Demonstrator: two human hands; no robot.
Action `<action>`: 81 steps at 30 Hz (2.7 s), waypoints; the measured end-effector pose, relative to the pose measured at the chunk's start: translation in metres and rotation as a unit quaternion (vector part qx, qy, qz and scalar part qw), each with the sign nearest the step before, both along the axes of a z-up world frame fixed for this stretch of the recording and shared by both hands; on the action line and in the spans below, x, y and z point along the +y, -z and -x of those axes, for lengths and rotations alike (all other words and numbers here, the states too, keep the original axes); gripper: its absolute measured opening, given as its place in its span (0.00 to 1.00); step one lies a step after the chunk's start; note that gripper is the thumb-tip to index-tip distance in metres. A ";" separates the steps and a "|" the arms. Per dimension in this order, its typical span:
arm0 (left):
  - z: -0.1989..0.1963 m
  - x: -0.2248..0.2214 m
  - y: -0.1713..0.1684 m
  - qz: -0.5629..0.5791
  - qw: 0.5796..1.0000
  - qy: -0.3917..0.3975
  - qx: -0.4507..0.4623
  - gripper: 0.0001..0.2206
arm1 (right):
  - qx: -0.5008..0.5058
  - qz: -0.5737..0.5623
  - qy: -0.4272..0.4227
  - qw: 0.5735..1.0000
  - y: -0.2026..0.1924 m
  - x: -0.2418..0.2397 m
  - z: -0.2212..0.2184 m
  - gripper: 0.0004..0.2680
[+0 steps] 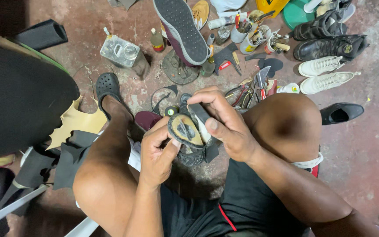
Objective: The person sews a black strap onto a shoe sole using a needle and thread, trims the strap and sole with scissors, and applies glue to the interior parts of the shoe before pressing them together.
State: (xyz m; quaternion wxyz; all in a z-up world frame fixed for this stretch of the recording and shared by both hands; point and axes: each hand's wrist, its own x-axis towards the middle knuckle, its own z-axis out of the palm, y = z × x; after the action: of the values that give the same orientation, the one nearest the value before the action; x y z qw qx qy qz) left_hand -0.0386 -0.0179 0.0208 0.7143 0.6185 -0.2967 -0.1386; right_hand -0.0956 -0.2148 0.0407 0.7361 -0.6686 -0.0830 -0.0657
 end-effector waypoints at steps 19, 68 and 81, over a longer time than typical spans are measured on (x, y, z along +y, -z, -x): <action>0.001 -0.010 0.001 -0.017 0.999 -0.003 -0.041 0.09 | -0.011 0.020 0.010 1.000 -0.001 -0.011 0.005 0.26; 0.004 -0.031 -0.011 -0.132 0.985 -0.106 0.010 0.11 | 0.134 -0.323 0.013 0.937 0.051 -0.001 -0.011 0.19; 0.009 -0.029 -0.009 -0.144 0.984 -0.109 -0.005 0.11 | 0.123 -0.314 0.002 0.941 0.055 -0.001 -0.010 0.19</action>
State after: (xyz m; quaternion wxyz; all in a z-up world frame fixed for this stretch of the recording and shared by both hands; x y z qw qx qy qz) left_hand -0.0472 -0.0474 0.0295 0.6276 0.7438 -0.2079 -0.0983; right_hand -0.0859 -0.2162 -0.0147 0.9131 -0.4063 0.0345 -0.0074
